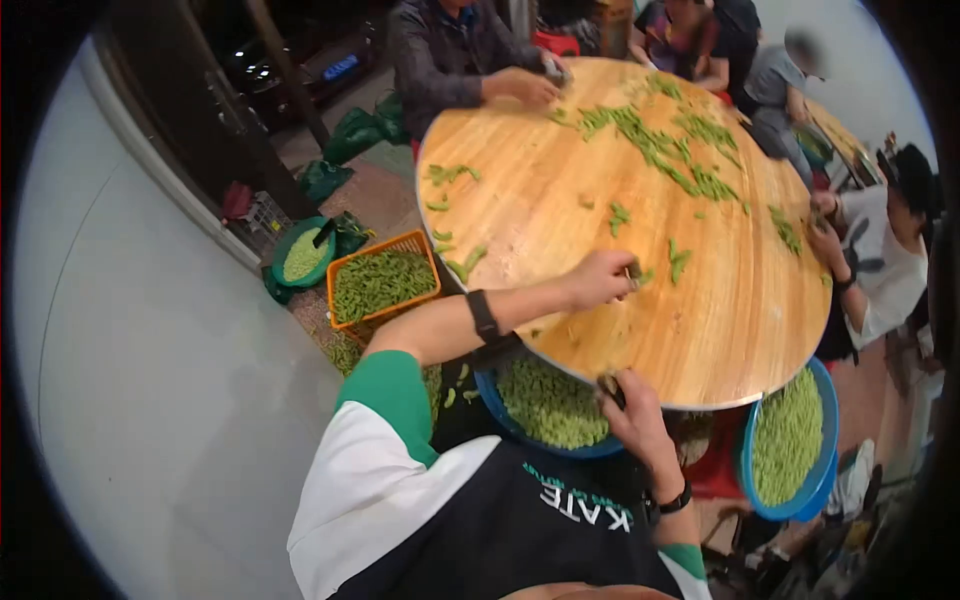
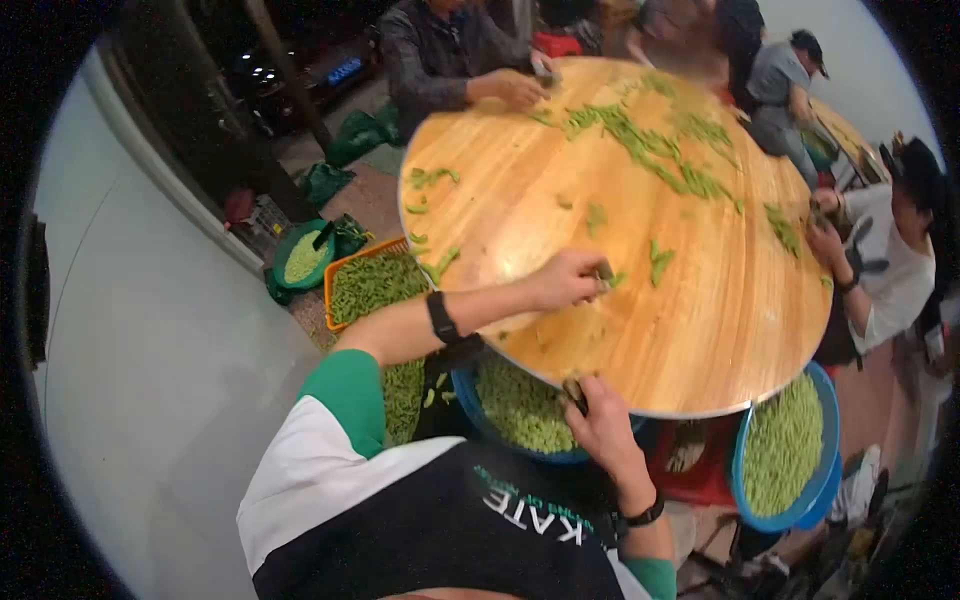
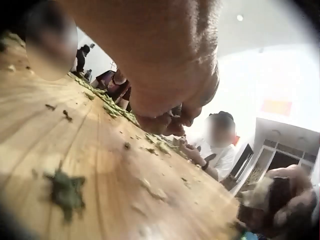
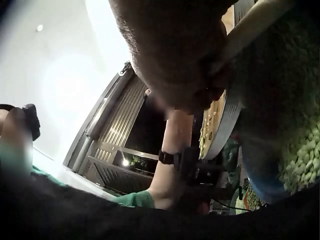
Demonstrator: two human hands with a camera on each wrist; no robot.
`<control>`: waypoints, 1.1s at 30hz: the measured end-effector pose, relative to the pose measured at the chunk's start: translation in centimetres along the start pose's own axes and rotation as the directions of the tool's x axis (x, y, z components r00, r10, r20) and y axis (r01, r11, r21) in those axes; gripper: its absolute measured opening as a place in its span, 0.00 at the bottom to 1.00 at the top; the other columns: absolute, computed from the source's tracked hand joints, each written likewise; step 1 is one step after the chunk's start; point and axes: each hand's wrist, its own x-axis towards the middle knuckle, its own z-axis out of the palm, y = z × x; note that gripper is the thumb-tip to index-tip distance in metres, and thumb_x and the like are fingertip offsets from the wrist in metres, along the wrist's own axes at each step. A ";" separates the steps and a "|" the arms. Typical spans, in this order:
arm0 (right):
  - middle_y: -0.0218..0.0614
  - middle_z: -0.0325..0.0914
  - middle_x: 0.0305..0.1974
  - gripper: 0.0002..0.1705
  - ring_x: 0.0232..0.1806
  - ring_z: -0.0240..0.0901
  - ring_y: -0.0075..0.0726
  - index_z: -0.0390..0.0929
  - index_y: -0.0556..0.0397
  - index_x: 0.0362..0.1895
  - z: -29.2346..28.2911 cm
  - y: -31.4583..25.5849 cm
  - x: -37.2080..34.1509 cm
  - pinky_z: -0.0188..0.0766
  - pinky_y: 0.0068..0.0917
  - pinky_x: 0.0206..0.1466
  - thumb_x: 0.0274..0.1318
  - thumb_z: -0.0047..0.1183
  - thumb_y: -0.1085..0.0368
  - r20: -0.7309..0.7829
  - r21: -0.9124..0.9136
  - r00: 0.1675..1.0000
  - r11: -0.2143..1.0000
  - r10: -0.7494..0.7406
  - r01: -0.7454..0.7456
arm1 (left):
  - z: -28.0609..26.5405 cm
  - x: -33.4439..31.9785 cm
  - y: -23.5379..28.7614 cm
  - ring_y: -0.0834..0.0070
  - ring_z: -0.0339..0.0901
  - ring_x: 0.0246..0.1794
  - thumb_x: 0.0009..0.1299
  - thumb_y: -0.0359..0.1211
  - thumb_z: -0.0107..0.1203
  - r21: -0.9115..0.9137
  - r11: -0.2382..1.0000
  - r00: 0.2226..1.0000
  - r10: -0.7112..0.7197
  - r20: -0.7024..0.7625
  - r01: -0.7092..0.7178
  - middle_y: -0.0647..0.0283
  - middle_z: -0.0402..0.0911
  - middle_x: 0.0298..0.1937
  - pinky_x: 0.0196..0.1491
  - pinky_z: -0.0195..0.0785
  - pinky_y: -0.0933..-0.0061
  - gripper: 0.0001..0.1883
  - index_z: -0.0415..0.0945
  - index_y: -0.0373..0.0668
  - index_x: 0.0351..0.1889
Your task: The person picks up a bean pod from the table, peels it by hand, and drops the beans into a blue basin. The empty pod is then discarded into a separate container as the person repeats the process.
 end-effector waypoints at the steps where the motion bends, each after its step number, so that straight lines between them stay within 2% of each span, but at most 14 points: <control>1: 0.52 0.70 0.33 0.12 0.37 0.68 0.60 0.72 0.59 0.40 -0.1 -0.2 0.1 0.66 0.45 0.40 0.50 0.53 0.68 0.022 0.052 1.000 0.999 -0.006 0.005 | 0.2 -1.1 0.2 0.82 0.73 0.24 0.65 0.34 0.55 -0.158 0.979 0.991 -0.123 0.057 0.131 0.66 0.76 0.25 0.26 0.66 0.79 0.07 0.76 0.41 0.37; 3: 0.42 0.71 0.27 0.12 0.29 0.71 0.38 0.72 0.59 0.44 0.6 0.4 0.0 0.67 0.33 0.32 0.62 0.46 0.63 -0.142 0.284 0.981 0.955 0.129 -0.084 | 0.6 -3.7 2.2 0.85 0.68 0.17 0.65 0.34 0.57 -0.367 0.913 0.984 -0.173 0.050 0.179 0.68 0.75 0.21 0.18 0.59 0.82 0.06 0.76 0.42 0.33; 4: 0.31 0.68 0.22 0.14 0.23 0.66 0.23 0.72 0.57 0.44 -0.2 0.2 0.1 0.62 0.24 0.24 0.65 0.42 0.60 -0.055 0.532 0.959 0.821 0.279 -0.208 | 0.9 -4.5 2.6 0.87 0.67 0.17 0.65 0.33 0.57 -0.408 0.887 0.976 -0.201 0.079 0.216 0.68 0.75 0.21 0.17 0.56 0.84 0.05 0.76 0.42 0.33; 5: 0.25 0.67 0.21 0.14 0.20 0.62 0.17 0.72 0.54 0.44 -0.9 0.0 0.2 0.57 0.19 0.19 0.66 0.41 0.59 -0.019 0.686 0.946 0.693 0.323 -0.223 | 1.0 -5.7 4.0 0.88 0.66 0.16 0.66 0.30 0.56 -0.505 0.828 0.970 -0.199 0.140 0.243 0.68 0.76 0.22 0.16 0.54 0.86 0.04 0.76 0.41 0.34; 8: 0.33 0.71 0.33 0.16 0.21 0.62 0.20 0.68 0.57 0.51 -0.6 -0.7 0.4 0.57 0.14 0.18 0.67 0.39 0.60 -0.003 0.904 0.941 0.403 0.338 -0.142 | 2.0 -8.0 4.9 0.89 0.67 0.17 0.67 0.29 0.57 -0.566 0.787 0.967 -0.154 0.202 0.244 0.68 0.77 0.23 0.18 0.53 0.89 0.04 0.77 0.38 0.36; 10: 0.32 0.70 0.31 0.17 0.22 0.63 0.19 0.66 0.55 0.55 -0.4 -1.3 0.3 0.57 0.15 0.17 0.68 0.39 0.61 0.017 0.958 0.955 0.270 0.295 -0.101 | 2.8 -8.9 5.8 0.89 0.68 0.19 0.66 0.29 0.57 -0.581 0.771 0.962 -0.159 0.220 0.260 0.68 0.77 0.23 0.19 0.54 0.90 0.04 0.77 0.38 0.36; 11: 0.32 0.70 0.31 0.17 0.22 0.63 0.19 0.66 0.55 0.55 -0.5 -1.3 0.1 0.57 0.15 0.17 0.68 0.39 0.61 0.017 0.957 0.949 0.270 0.314 -0.107 | 3.1 -9.0 5.4 0.89 0.68 0.19 0.66 0.29 0.57 -0.587 0.762 0.958 -0.161 0.236 0.272 0.68 0.77 0.23 0.19 0.54 0.90 0.04 0.77 0.38 0.36; 13: 0.32 0.70 0.32 0.18 0.21 0.62 0.20 0.65 0.54 0.57 -0.4 -1.5 -0.2 0.57 0.15 0.17 0.68 0.38 0.61 0.071 0.985 0.958 0.135 0.277 -0.112 | 3.5 -9.1 4.2 0.90 0.68 0.21 0.66 0.29 0.57 -0.556 0.802 0.974 -0.147 0.174 0.221 0.68 0.77 0.24 0.20 0.53 0.90 0.05 0.77 0.37 0.36; 17: 0.33 0.69 0.31 0.19 0.21 0.61 0.20 0.64 0.53 0.59 0.0 -1.4 -0.5 0.57 0.15 0.16 0.68 0.38 0.60 0.052 0.992 0.962 0.095 0.267 -0.080 | 3.5 -9.2 3.4 0.91 0.66 0.20 0.65 0.29 0.58 -0.511 0.835 0.976 -0.134 0.171 0.204 0.70 0.76 0.24 0.20 0.52 0.89 0.05 0.77 0.37 0.36; 19: 0.34 0.69 0.31 0.20 0.21 0.60 0.20 0.63 0.53 0.60 -0.1 -1.0 -0.7 0.57 0.15 0.17 0.68 0.39 0.60 0.068 0.997 0.975 -0.060 0.211 -0.057 | 3.3 -9.2 3.4 0.92 0.63 0.19 0.65 0.29 0.58 -0.449 0.877 0.981 -0.106 0.161 0.168 0.72 0.74 0.23 0.20 0.51 0.88 0.05 0.78 0.38 0.37; 25: 0.34 0.69 0.31 0.20 0.20 0.59 0.19 0.63 0.54 0.60 -0.1 -1.4 -1.1 0.57 0.14 0.17 0.68 0.39 0.62 0.048 0.992 0.973 0.102 0.226 -0.073 | 3.2 -9.5 3.0 0.90 0.65 0.21 0.64 0.27 0.58 -0.466 0.867 0.979 -0.109 0.170 0.177 0.70 0.75 0.26 0.21 0.54 0.88 0.07 0.77 0.36 0.39; 28: 0.34 0.69 0.31 0.19 0.20 0.59 0.19 0.64 0.54 0.59 0.0 -1.0 -1.2 0.57 0.14 0.18 0.68 0.40 0.62 0.040 0.994 0.972 0.094 0.232 -0.063 | 3.9 -9.7 3.4 0.91 0.64 0.20 0.65 0.29 0.58 -0.447 0.885 0.990 -0.088 0.110 0.128 0.73 0.73 0.24 0.21 0.54 0.87 0.04 0.77 0.39 0.36; 32: 0.33 0.69 0.31 0.19 0.20 0.60 0.19 0.65 0.54 0.59 0.2 -1.0 -1.2 0.57 0.14 0.18 0.67 0.41 0.62 0.010 0.989 0.959 0.136 0.284 -0.050 | 3.9 -9.2 3.0 0.90 0.67 0.21 0.66 0.29 0.58 -0.473 0.872 0.986 -0.064 0.152 0.129 0.73 0.74 0.24 0.21 0.57 0.87 0.05 0.77 0.39 0.37; 33: 0.33 0.69 0.31 0.20 0.20 0.59 0.19 0.64 0.54 0.61 0.1 -0.8 -1.3 0.57 0.14 0.17 0.67 0.42 0.62 0.032 0.993 0.968 0.102 0.250 -0.059 | 3.6 -9.1 2.9 0.88 0.69 0.21 0.66 0.29 0.57 -0.570 0.778 0.956 -0.132 0.261 0.263 0.71 0.76 0.25 0.22 0.58 0.87 0.07 0.77 0.39 0.40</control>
